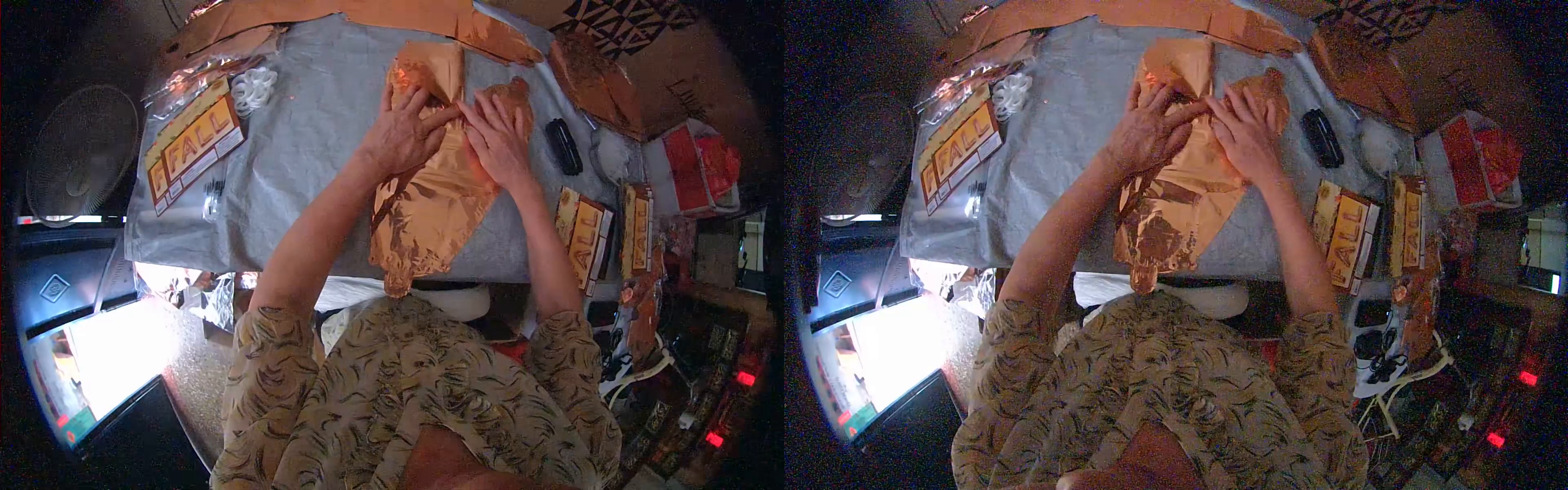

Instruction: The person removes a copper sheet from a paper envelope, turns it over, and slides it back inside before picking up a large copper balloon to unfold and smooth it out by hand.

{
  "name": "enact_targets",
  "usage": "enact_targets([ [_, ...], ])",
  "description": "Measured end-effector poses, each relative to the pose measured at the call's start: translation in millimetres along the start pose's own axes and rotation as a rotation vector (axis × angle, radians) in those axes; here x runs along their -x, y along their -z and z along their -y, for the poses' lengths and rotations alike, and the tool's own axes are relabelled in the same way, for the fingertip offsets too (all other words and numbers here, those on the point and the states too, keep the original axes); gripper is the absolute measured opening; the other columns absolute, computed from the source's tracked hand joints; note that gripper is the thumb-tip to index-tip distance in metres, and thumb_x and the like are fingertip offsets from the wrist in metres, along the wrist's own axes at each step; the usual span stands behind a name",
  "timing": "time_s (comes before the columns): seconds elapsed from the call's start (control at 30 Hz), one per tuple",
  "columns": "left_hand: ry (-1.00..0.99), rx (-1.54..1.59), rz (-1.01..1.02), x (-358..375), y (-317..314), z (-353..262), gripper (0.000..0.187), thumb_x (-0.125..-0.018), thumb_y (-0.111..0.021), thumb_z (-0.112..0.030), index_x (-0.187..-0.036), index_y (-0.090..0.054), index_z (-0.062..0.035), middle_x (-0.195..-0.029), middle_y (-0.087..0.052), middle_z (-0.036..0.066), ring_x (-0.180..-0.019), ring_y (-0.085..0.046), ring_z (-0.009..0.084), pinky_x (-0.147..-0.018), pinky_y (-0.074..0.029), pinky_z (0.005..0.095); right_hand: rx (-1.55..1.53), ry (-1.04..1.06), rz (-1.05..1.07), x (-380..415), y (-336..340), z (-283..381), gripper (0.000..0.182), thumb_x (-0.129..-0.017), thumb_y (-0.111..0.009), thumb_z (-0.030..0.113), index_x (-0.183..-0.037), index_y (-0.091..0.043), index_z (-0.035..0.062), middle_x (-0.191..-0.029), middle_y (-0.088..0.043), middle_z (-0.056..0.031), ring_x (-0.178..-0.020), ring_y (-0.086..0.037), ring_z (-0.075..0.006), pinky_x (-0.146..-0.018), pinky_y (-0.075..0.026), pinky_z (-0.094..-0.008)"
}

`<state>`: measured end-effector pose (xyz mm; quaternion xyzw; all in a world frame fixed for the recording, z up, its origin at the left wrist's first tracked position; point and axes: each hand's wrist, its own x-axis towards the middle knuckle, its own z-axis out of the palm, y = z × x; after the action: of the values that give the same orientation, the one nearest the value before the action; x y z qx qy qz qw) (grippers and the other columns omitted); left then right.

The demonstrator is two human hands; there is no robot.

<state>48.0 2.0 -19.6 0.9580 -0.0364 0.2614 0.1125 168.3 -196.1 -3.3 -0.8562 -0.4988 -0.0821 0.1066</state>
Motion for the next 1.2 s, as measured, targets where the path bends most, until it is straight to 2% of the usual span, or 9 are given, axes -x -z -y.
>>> enact_targets([
  [0.13, 0.004, 0.048, 0.001, 2, -1, 1, 0.042, -0.099, -0.053, -0.036, -0.139, -0.055, -0.0237, -0.130, -0.055, 0.015, -0.132, -0.047, 0.0381, -0.114, -0.023, 0.0667, 0.010, 0.002, 0.006, -1, -2, -5, 0.047, -0.107, -0.039, 0.037, -0.152, -0.045, 0.0299, -0.163, -0.031, -0.0068, -0.151, -0.025, -0.0320, -0.122, -0.008, -0.0594],
  [0.3, 0.013, 0.032, 0.035, 1, -1, 2, 0.046, -0.098, -0.055, -0.036, -0.132, -0.048, -0.0052, -0.132, -0.054, 0.019, -0.134, -0.047, 0.0416, -0.113, -0.024, 0.0679, 0.106, 0.033, 0.001, -1, 1, -4, 0.046, -0.105, -0.043, 0.039, -0.150, -0.049, 0.0276, -0.163, -0.033, -0.0046, -0.151, -0.026, -0.0288, -0.123, -0.007, -0.0574],
  [0.53, 0.000, 0.036, -0.047, 2, -7, 7, 0.050, -0.097, -0.053, -0.039, -0.131, -0.048, -0.0036, -0.129, -0.054, 0.021, -0.130, -0.049, 0.0388, -0.114, -0.021, 0.0666, 0.238, 0.042, 0.025, -4, 14, 3, 0.046, -0.104, -0.048, 0.038, -0.148, -0.051, 0.0267, -0.161, -0.036, -0.0045, -0.150, -0.029, -0.0282, -0.122, -0.009, -0.0573],
  [0.63, 0.018, 0.091, 0.013, -2, 3, 14, 0.048, -0.097, -0.055, -0.032, -0.132, -0.046, -0.0010, -0.133, -0.052, 0.023, -0.130, -0.049, 0.0409, -0.114, -0.027, 0.0614, 0.219, 0.069, -0.030, -4, 10, 0, 0.046, -0.103, -0.048, 0.039, -0.148, -0.051, 0.0265, -0.159, -0.039, -0.0047, -0.150, -0.029, -0.0287, -0.122, -0.010, -0.0586],
  [0.73, 0.168, 0.382, 0.025, -10, 11, 20, 0.047, -0.095, -0.058, -0.022, -0.134, -0.043, 0.0008, -0.136, -0.051, 0.024, -0.131, -0.048, 0.0420, -0.112, -0.034, 0.0534, 0.197, 0.071, -0.039, -5, 11, 0, 0.045, -0.103, -0.048, 0.039, -0.147, -0.052, 0.0263, -0.158, -0.041, -0.0048, -0.150, -0.029, -0.0290, -0.122, -0.011, -0.0592],
  [0.8, -0.010, 0.219, -0.297, -10, 13, 16, 0.051, -0.090, -0.061, -0.014, -0.136, -0.044, 0.0007, -0.136, -0.052, 0.022, -0.130, -0.049, 0.0419, -0.110, -0.040, 0.0469, 0.211, 0.066, -0.003, -5, 11, 0, 0.045, -0.103, -0.048, 0.038, -0.146, -0.053, 0.0264, -0.158, -0.040, -0.0047, -0.150, -0.029, -0.0293, -0.122, -0.012, -0.0594],
  [0.9, -0.167, 0.150, -0.056, -11, 11, 4, 0.054, -0.087, -0.063, -0.014, -0.136, -0.049, -0.0001, -0.137, -0.054, 0.018, -0.129, -0.050, 0.0388, -0.110, -0.039, 0.0472, 0.175, 0.077, -0.032, -3, 10, 0, 0.043, -0.103, -0.050, 0.037, -0.144, -0.055, 0.0255, -0.158, -0.041, -0.0050, -0.149, -0.030, -0.0293, -0.121, -0.013, -0.0597],
  [1.0, -0.262, 0.125, -0.010, -12, 6, -7, 0.051, -0.085, -0.064, -0.013, -0.134, -0.054, -0.0019, -0.137, -0.055, 0.014, -0.128, -0.051, 0.0350, -0.111, -0.040, 0.0463, 0.211, 0.086, -0.017, -5, 9, -3, 0.042, -0.102, -0.051, 0.035, -0.142, -0.058, 0.0245, -0.158, -0.041, -0.0052, -0.149, -0.030, -0.0291, -0.121, -0.013, -0.0599],
  [1.2, -0.157, 0.257, 0.001, -7, -1, -6, 0.045, -0.086, -0.063, -0.011, -0.129, -0.058, -0.0022, -0.134, -0.057, 0.015, -0.126, -0.053, 0.0331, -0.110, -0.041, 0.0439, 0.154, 0.065, -0.050, -5, 4, -4, 0.041, -0.103, -0.049, 0.035, -0.141, -0.059, 0.0236, -0.158, -0.041, -0.0060, -0.148, -0.031, -0.0280, -0.121, -0.013, -0.0589],
])
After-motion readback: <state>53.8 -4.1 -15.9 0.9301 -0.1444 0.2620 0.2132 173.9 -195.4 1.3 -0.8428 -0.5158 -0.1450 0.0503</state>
